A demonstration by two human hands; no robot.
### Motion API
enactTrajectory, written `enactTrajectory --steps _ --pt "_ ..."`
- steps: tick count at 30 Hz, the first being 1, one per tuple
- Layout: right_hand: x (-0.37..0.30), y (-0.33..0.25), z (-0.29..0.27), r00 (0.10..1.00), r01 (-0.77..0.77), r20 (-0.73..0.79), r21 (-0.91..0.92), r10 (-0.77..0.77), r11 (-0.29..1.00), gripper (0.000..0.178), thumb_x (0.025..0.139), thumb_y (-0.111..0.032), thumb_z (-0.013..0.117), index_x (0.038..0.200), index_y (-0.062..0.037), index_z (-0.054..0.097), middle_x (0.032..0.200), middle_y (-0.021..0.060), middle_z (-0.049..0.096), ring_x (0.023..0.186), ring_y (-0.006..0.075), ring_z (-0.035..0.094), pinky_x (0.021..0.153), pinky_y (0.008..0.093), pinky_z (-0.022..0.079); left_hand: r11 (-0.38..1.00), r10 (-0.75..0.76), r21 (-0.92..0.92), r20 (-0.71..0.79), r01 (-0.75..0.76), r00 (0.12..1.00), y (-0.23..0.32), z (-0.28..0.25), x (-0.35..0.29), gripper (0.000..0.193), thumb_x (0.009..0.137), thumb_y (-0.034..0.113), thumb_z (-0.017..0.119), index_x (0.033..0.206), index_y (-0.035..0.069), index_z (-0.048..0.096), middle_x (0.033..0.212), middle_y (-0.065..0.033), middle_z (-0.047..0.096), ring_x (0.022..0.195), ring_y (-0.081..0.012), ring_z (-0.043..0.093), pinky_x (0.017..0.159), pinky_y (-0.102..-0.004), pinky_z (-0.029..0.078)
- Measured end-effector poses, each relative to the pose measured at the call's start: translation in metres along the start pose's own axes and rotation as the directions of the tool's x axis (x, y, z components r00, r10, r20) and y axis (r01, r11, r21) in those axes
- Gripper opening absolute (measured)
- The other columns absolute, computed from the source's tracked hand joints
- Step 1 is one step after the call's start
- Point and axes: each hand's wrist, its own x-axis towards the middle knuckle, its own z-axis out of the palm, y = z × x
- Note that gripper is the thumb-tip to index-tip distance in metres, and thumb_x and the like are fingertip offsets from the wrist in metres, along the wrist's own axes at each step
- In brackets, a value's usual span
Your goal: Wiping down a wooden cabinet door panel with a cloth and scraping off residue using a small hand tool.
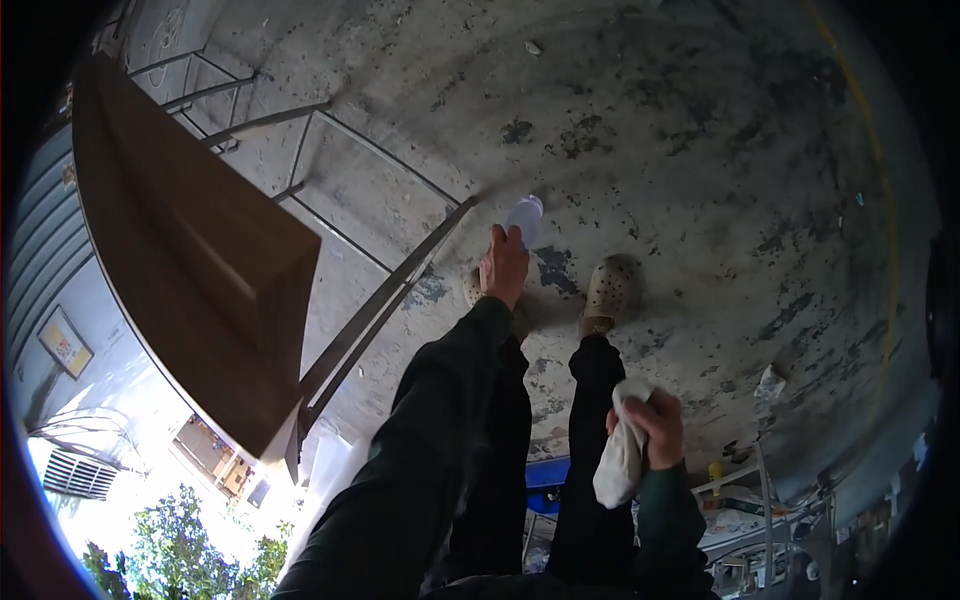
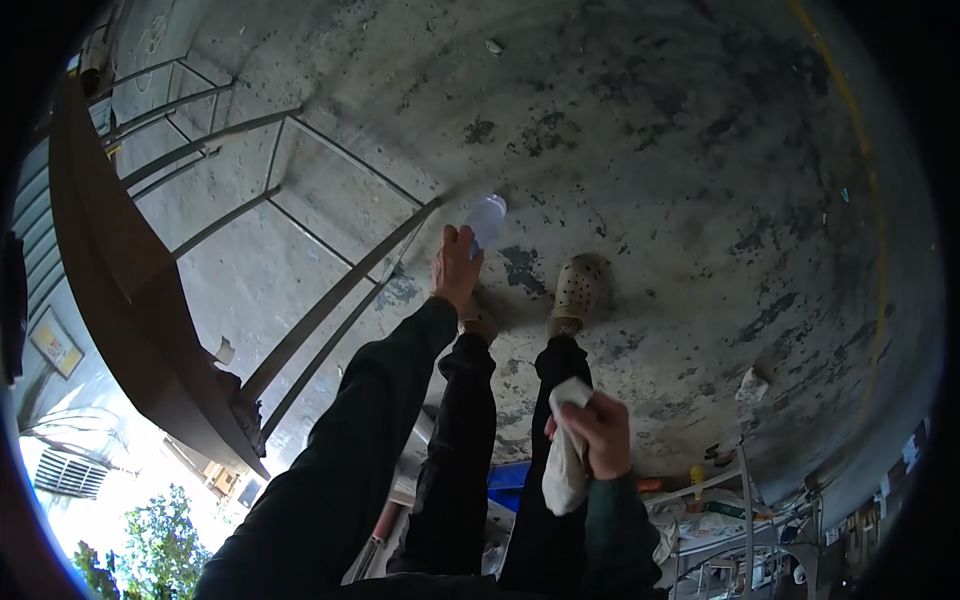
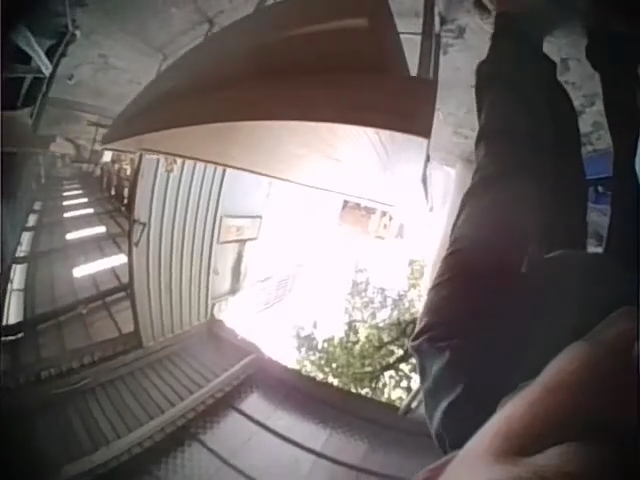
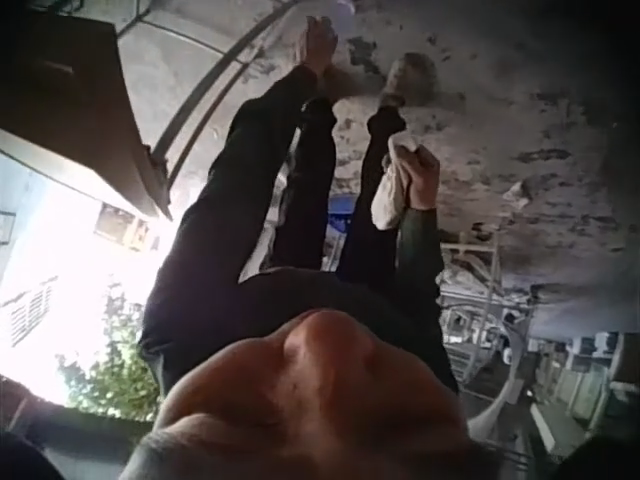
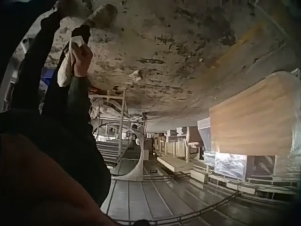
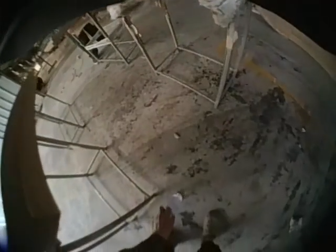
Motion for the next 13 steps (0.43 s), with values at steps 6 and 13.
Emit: enactTrajectory --steps 6,13 --pt "0.098 0.008 -0.061 0.825 0.302 -0.286 -0.505 -0.487 0.809 0.025 0.082 -0.019 0.063 0.07 0.002 0.056 0.064 0.0025 0.059 0.059 0.0101 0.054 0.055 0.0284 0.041 0.92 0.217 -0.323 -0.044 -0.22 0.975 0.069 -0.099 -0.105 0.027 0.066 0.011 0.073 0.09 0.008 0.059 0.094 -0.0115 0.051 0.08 -0.0298 0.059 0.065 -0.0397 0.05" --pt "0.08 0.031 -0.057 0.94 -0.132 0.312 -0.04 0.138 0.99 0.037 0.082 -0.02 0.062 0.114 -0.0034 0.059 0.099 0.0154 0.065 0.086 0.0202 0.064 0.075 0.0325 0.05 0.574 0.533 -0.634 -0.192 -0.519 0.824 0.142 -0.254 -0.205 0.044 0.059 0.011 0.077 0.101 0.011 0.065 0.091 -0.0061 0.052 0.101 -0.0274 0.055 0.094 -0.0541 0.034"
